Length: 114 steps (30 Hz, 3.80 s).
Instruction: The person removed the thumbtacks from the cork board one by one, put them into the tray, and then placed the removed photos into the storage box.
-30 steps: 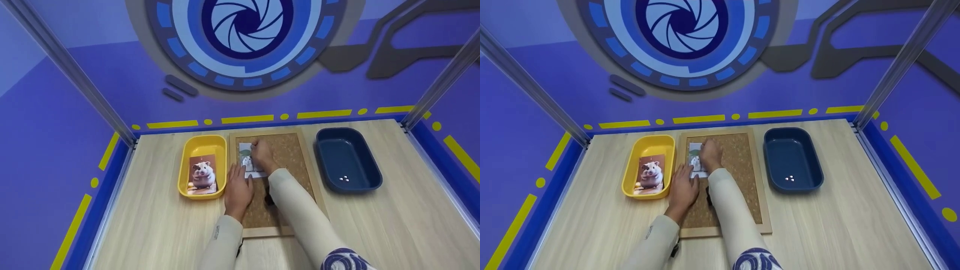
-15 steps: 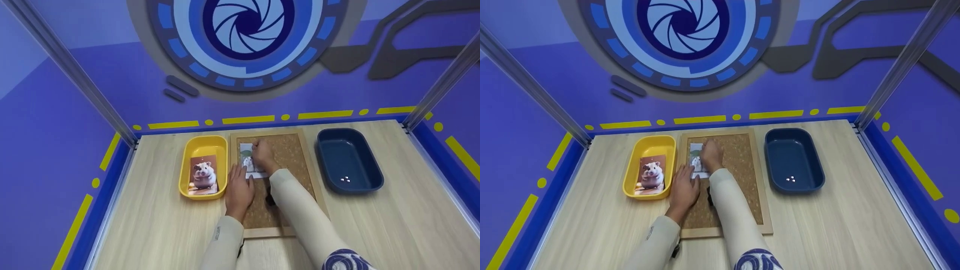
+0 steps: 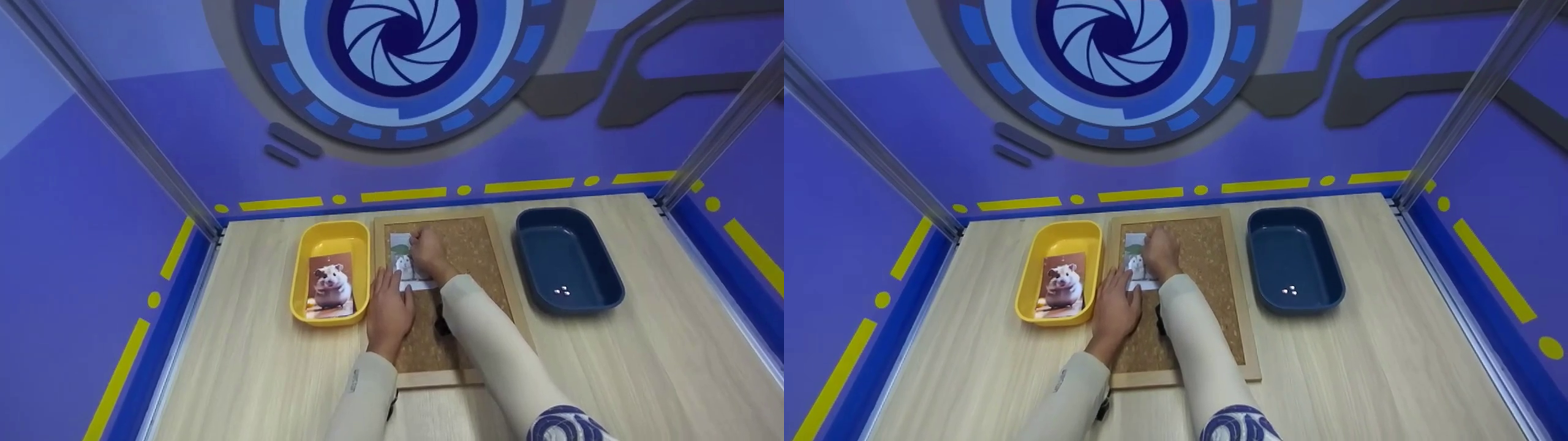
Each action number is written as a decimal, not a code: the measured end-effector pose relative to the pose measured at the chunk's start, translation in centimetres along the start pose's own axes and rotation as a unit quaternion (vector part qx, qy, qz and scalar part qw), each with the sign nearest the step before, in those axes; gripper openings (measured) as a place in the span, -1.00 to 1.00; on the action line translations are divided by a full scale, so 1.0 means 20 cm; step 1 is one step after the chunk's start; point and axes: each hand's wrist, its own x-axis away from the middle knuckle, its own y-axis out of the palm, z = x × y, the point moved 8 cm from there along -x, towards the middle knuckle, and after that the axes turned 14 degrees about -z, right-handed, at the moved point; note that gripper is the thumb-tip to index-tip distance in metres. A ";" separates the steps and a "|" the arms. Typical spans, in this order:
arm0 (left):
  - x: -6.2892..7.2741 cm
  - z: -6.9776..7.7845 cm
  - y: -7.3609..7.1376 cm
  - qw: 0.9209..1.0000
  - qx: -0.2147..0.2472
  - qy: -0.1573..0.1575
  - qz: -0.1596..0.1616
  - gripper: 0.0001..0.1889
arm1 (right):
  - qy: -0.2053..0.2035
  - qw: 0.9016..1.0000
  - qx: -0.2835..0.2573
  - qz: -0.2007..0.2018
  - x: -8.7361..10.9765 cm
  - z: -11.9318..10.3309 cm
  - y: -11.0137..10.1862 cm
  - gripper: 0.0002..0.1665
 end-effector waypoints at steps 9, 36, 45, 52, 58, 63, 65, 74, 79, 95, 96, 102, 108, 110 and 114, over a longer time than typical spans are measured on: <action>0.00 0.01 -0.01 1.000 -0.001 0.010 0.008 -0.52 | -0.006 1.000 -0.004 -0.015 0.00 0.01 -0.01 -0.82; 0.00 0.01 -0.01 1.000 -0.003 0.000 0.008 -0.49 | -0.117 0.974 -0.191 -0.047 0.13 0.01 -0.03 -0.90; 0.00 -0.02 0.01 0.999 0.005 -0.027 -0.023 -0.47 | -0.105 0.973 -0.189 -0.079 0.31 0.04 0.06 -0.92; 0.00 -0.06 -0.01 0.999 0.003 -0.037 -0.016 -0.46 | -0.068 0.967 -0.204 -0.137 0.52 0.12 0.09 -0.95; 0.00 -0.04 0.02 0.999 0.025 -0.029 -0.024 -0.44 | -0.051 0.970 -0.210 -0.110 0.65 0.22 0.02 -0.93; 0.01 -0.02 0.03 0.999 0.021 -0.026 -0.023 -0.45 | -0.046 0.975 -0.205 -0.076 0.70 0.25 -0.02 -0.90; 0.01 -0.03 0.03 0.999 0.019 -0.023 -0.020 -0.45 | -0.043 0.974 -0.211 -0.072 0.71 0.26 -0.03 -0.89; 0.01 -0.04 0.03 0.999 0.016 -0.030 -0.030 -0.44 | -0.075 0.970 -0.230 -0.030 0.81 0.24 -0.21 -0.91; 0.01 -0.03 0.03 0.999 0.007 -0.031 -0.031 -0.44 | -0.122 0.976 -0.178 0.016 0.88 0.23 -0.45 -0.95; 0.01 -0.03 0.01 0.998 0.014 -0.044 -0.038 -0.43 | -0.038 0.992 0.100 0.060 0.92 0.61 -1.08 -0.85; 0.01 -0.03 0.02 0.998 0.015 -0.045 -0.039 -0.42 | -0.030 0.992 0.116 0.045 0.91 0.63 -1.09 -0.84; 0.00 -0.02 0.03 0.998 0.020 -0.042 -0.042 -0.42 | 0.014 0.979 0.202 -0.037 0.84 0.75 -1.09 -0.77; 0.00 -0.02 0.04 0.998 0.022 -0.043 -0.046 -0.41 | 0.052 0.970 0.221 -0.089 0.79 0.85 -1.07 -0.58; -0.01 -0.02 0.04 0.998 0.019 -0.038 -0.041 -0.41 | 0.055 0.969 0.224 -0.094 0.79 0.86 -1.06 -0.58; -0.01 0.00 0.04 0.999 0.009 -0.027 -0.034 -0.43 | 0.062 0.965 0.233 -0.101 0.80 0.86 -1.06 -0.59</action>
